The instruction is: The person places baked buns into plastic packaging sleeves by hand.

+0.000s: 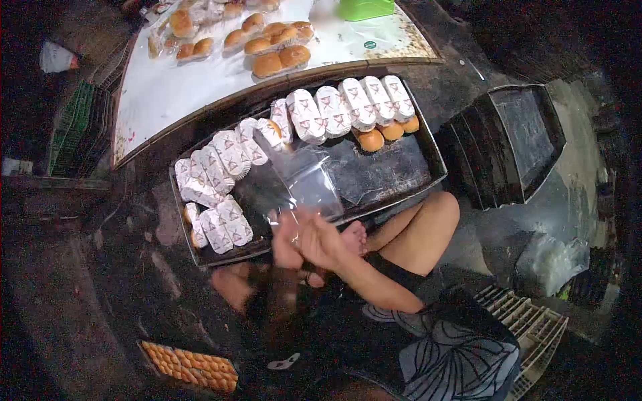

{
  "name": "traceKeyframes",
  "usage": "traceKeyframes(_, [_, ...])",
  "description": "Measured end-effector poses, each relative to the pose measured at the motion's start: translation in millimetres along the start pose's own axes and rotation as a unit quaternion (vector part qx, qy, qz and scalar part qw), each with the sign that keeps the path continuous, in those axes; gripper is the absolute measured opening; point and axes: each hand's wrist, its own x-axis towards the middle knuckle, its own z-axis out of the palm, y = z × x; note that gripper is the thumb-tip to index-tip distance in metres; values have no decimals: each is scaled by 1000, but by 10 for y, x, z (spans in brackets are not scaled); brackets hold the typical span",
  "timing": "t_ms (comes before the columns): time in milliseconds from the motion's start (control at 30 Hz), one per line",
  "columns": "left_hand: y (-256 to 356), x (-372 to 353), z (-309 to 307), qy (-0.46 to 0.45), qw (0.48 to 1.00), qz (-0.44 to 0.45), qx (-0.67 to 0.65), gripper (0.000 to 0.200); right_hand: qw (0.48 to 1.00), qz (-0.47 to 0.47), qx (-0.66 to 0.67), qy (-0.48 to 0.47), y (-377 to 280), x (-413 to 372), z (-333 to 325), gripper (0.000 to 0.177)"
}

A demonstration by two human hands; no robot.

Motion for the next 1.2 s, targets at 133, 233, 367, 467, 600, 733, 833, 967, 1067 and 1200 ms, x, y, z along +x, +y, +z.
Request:
traceKeyframes(133, [269, 114, -261, -24, 994, 104, 4, 24, 706, -28, -681, 194, -789, 256, 35, 45])
traceKeyframes(233, [413, 62, 1, 87, 984, 152, 3, 27, -13, -414, -848, 332, -1920, 881, -303, 62])
traceKeyframes(367, [520, -101, 166, 86, 986, 135, -47, 35, 56, -173, -935, 303, -2081, 708, -470, 55])
traceKeyframes(467, [547, -97, -39, 85, 984, 136, -83, 36, 45, -58, -926, 370, -1545, 278, -502, 51])
traceKeyframes(600, [599, -81, 31, 21, 983, 118, -137, 33, 224, -243, -902, 277, -1546, 351, -565, 46])
traceKeyframes(733, [861, -116, 100, 11, 967, 221, -125, 35, 351, -336, -873, 29, -874, 2, 144, 45])
traceKeyframes(833, [635, -195, 275, -50, 964, 251, -73, 44, 220, -341, -909, -99, -207, -271, 753, 50])
traceKeyframes(967, [466, -307, 472, -7, 951, 303, 68, 58, 255, -310, -913, -78, -14, -258, 741, 53])
traceKeyframes(1067, [304, -365, 324, -66, 942, 295, 143, 59, 294, -278, -913, -56, 100, -403, 601, 52])
traceKeyframes(1200, [483, -216, 0, -37, 987, 155, 4, 52, 426, -273, -855, -112, 174, -508, 783, 66])
